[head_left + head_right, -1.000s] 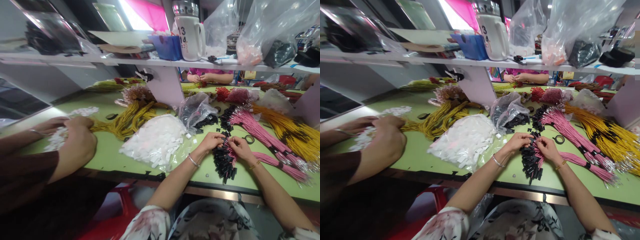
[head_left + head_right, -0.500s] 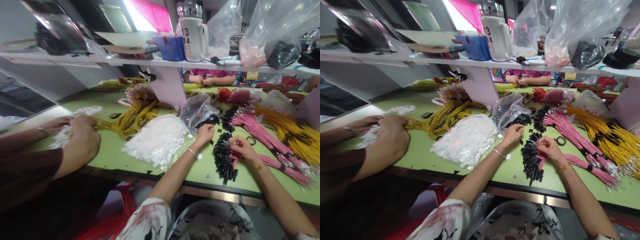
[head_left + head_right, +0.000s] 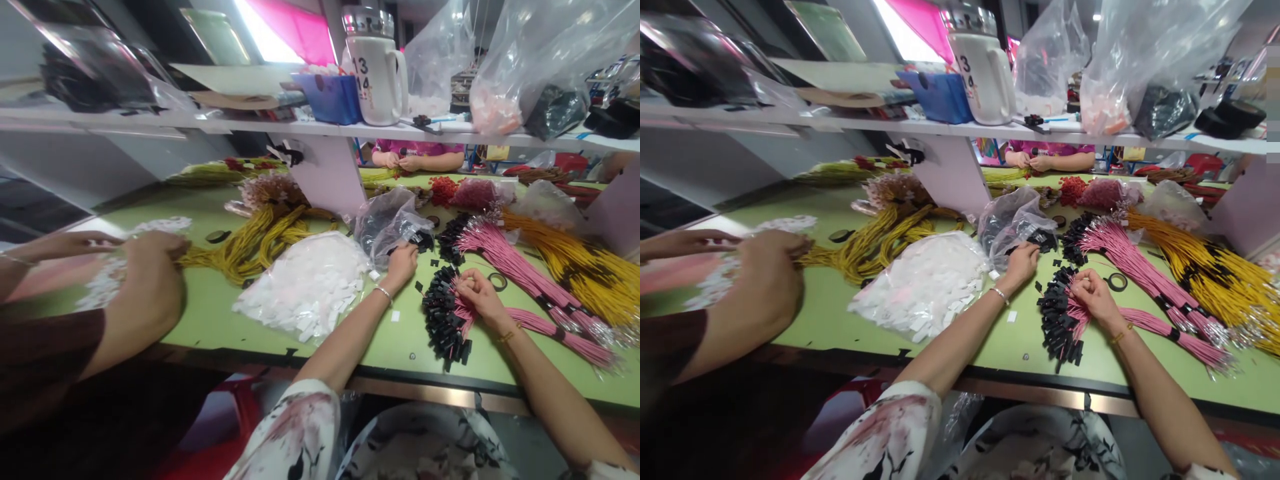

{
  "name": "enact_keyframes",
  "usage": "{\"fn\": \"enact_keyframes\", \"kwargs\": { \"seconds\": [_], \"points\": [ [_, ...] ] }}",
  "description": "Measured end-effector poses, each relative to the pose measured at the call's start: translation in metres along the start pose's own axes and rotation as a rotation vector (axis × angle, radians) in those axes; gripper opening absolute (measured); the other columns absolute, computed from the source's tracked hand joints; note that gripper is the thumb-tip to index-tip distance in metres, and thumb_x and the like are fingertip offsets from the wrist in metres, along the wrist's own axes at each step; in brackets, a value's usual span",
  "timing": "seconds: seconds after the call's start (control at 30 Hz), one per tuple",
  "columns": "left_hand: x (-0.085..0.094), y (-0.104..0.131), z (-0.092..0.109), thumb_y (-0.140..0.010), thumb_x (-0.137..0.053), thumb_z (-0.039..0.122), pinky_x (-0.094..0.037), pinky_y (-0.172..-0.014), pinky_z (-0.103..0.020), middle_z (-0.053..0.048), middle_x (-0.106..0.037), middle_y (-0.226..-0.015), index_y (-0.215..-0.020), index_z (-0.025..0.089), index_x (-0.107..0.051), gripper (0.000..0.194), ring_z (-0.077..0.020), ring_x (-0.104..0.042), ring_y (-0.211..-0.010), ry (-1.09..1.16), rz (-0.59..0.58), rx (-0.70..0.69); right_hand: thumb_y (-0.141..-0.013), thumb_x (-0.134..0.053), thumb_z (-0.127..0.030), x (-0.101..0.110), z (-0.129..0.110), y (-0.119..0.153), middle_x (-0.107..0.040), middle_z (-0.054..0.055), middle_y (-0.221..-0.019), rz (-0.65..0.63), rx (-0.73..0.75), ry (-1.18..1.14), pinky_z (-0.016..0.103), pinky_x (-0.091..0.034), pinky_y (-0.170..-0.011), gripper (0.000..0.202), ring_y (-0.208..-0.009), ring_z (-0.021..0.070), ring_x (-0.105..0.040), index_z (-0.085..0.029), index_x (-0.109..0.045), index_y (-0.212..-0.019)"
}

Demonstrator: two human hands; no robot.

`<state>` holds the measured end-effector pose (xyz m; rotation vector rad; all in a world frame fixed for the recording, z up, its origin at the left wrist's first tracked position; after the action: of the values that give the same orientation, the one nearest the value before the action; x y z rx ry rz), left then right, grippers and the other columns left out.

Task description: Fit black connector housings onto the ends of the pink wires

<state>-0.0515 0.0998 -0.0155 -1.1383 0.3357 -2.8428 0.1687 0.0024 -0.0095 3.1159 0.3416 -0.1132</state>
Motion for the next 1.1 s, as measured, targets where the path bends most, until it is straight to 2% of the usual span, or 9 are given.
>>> {"fn": "enact_keyframes", "kwargs": {
  "seconds": [0.07,0.2,0.3,0.43,0.57,0.8,1.1],
  "points": [
    [0.002,0.007,0.014,-0.088,-0.054,0.017,-0.044,-0.093,-0.033,-0.013,-0.069,-0.110,-0.101,0.014,-0.074,0.024,-0.0212,-0.061,-0.098,0.245,-0.021,-0.032,-0.076,-0.074,-0.055,-0.001,0.000,0.001,-0.058,-0.003,-0.068,0.024,0.022,0.024,0.024,-0.039,-0.054,0.040,-0.058,0.0132,-0.050,-0.024,-0.052,-0.091],
    [0.003,0.029,0.040,-0.081,-0.064,0.022,-0.048,-0.081,-0.029,-0.009,-0.072,-0.094,-0.097,0.013,-0.074,0.021,-0.0165,-0.063,-0.083,0.701,-0.237,0.051,-0.081,-0.070,-0.050,-0.002,0.000,0.001,-0.054,-0.003,-0.069,0.075,0.092,0.094,0.024,-0.036,-0.054,0.032,-0.058,0.0120,-0.045,-0.022,-0.055,-0.086],
    [0.003,0.047,0.053,-0.074,-0.071,0.023,-0.048,-0.077,-0.026,-0.007,-0.071,-0.090,-0.092,0.012,-0.073,0.020,-0.0136,-0.062,-0.078,0.877,-0.319,0.111,-0.082,-0.069,-0.046,-0.004,0.001,0.000,-0.054,-0.002,-0.070,0.110,0.141,0.138,0.025,-0.036,-0.055,0.028,-0.059,0.0120,-0.044,-0.021,-0.057,-0.081],
    [0.003,0.062,0.060,-0.066,-0.078,0.016,-0.048,-0.077,-0.025,-0.006,-0.070,-0.094,-0.099,0.013,-0.068,0.035,-0.0123,-0.062,-0.080,1.068,-0.377,0.178,-0.082,-0.067,-0.047,-0.005,0.003,-0.001,-0.057,-0.001,-0.071,0.130,0.158,0.180,0.026,-0.037,-0.056,0.027,-0.060,0.0132,-0.046,-0.020,-0.061,-0.082],
    [0.002,0.066,0.061,-0.065,-0.077,0.012,-0.049,-0.077,-0.025,-0.007,-0.069,-0.096,-0.101,0.013,-0.064,0.038,-0.0115,-0.063,-0.080,1.114,-0.371,0.232,-0.081,-0.067,-0.049,-0.007,0.002,-0.001,-0.060,0.001,-0.073,0.100,0.143,0.186,0.026,-0.039,-0.059,0.030,-0.063,0.0140,-0.049,-0.019,-0.064,-0.081],
    [-0.002,0.067,0.058,-0.067,-0.074,0.012,-0.049,-0.077,-0.026,-0.009,-0.071,-0.098,-0.097,0.012,-0.065,0.032,-0.0122,-0.063,-0.082,1.088,-0.385,0.249,-0.078,-0.064,-0.047,-0.009,-0.006,0.000,-0.044,-0.004,-0.056,-0.011,0.034,0.137,0.025,-0.027,-0.051,0.032,-0.053,0.0105,-0.034,-0.019,-0.054,-0.065],
    [-0.003,0.066,0.056,-0.069,-0.073,0.010,-0.048,-0.075,-0.024,-0.010,-0.074,-0.098,-0.097,0.011,-0.068,0.029,-0.0119,-0.065,-0.081,1.088,-0.438,0.286,-0.073,-0.062,-0.036,-0.007,-0.011,0.000,-0.039,-0.006,-0.053,-0.119,-0.025,0.106,0.025,-0.022,-0.050,0.023,-0.051,0.0092,-0.028,-0.019,-0.052,-0.061]
  ]
}}
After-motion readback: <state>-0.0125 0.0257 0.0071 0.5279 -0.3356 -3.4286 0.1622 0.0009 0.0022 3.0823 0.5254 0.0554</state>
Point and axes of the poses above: each hand's wrist, its own y-axis away from the middle knuckle, its own x-axis out of the back of the hand, z = x × y, the point moved 1 cm from there along -y, towards the middle knuckle
